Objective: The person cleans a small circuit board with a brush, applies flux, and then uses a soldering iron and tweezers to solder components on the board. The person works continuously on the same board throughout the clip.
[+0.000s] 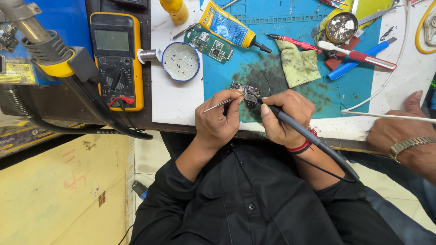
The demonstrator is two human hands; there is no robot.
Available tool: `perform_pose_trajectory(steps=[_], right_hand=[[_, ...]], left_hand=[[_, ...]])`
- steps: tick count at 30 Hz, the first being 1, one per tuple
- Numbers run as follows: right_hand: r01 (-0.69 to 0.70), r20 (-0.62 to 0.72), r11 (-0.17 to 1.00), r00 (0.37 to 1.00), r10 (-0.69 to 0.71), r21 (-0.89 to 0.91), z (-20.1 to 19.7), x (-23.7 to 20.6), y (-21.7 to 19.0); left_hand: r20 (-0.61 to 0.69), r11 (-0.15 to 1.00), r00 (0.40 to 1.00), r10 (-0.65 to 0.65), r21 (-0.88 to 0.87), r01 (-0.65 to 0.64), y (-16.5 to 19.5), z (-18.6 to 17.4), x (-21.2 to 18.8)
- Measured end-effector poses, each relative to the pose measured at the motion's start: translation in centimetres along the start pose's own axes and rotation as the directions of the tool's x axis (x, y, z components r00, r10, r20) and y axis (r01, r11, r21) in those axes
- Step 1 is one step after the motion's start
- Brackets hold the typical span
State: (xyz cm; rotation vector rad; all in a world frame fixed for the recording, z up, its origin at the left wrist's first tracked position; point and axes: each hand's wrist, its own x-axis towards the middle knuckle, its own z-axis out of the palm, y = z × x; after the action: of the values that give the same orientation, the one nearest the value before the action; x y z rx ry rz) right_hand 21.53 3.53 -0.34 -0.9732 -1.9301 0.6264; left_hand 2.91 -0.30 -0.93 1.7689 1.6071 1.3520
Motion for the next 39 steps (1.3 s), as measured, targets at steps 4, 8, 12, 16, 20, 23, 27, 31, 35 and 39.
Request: perform_pose_trajectory(steps=[4,8,12,16,20,23,27,31,35,39], right_hand=[[0.008,-0.002,1.000,1.000,-0.008,-0.003,0.02,0.00,0.04],[0.004,-0.002,1.000,1.000,-0.004,-0.003,0.04,-0.01,0.06],[0.004,-0.005,1.000,1.000,-0.004,-0.006,0.04,-0.03,0.06],[0.007,-0.004,1.000,1.000,-0.007,-0.006,0.03,-0.02,0.06],[0.004,0.002,1.000,1.000,-0.004,0.001,0.01,-0.04,0.05],[0.003,0.001,1.000,1.000,-0.003,0.003,0.05,-0.01,0.06],[0.003,0.002,1.000,1.000,-0.003,0.000,0.06,0.00,0.05],[0.007,0.006,1.000,1.000,-0.007,0.003,0.05,-0.01,0.02],[-0.008,-0.002,1.000,1.000,0.008,0.001,0.03,-0.02,0.01],[-0.004,0.008,1.000,1.000,0.004,0.001,-0.03,-0.01,-0.01]], left_hand=[[0.000,1.000,1.000,-0.009,-0.005,0.009,-0.01,0.00,-0.02],[-0.001,1.000,1.000,-0.003,0.000,0.003,-0.01,0.03,-0.01],[0.002,1.000,1.000,-0.007,-0.008,0.007,0.02,0.02,-0.01],[0.004,1.000,1.000,-0.002,0.002,0.002,0.02,-0.02,0.02],[0.003,1.000,1.000,-0.007,0.004,0.007,0.04,0.00,0.02],[-0.002,1.000,1.000,-0.005,0.005,0.005,0.03,-0.01,0.01],[-0.001,1.000,1.000,-0.003,0.004,0.003,0.00,-0.01,0.00],[0.004,1.000,1.000,-0.011,-0.009,0.011,-0.02,-0.01,-0.02],[0.001,1.000,1.000,-0.008,-0.013,0.008,0.00,-0.01,0.00],[-0.004,1.000,1.000,-0.006,-0.014,0.006,0.02,-0.02,0.04]])
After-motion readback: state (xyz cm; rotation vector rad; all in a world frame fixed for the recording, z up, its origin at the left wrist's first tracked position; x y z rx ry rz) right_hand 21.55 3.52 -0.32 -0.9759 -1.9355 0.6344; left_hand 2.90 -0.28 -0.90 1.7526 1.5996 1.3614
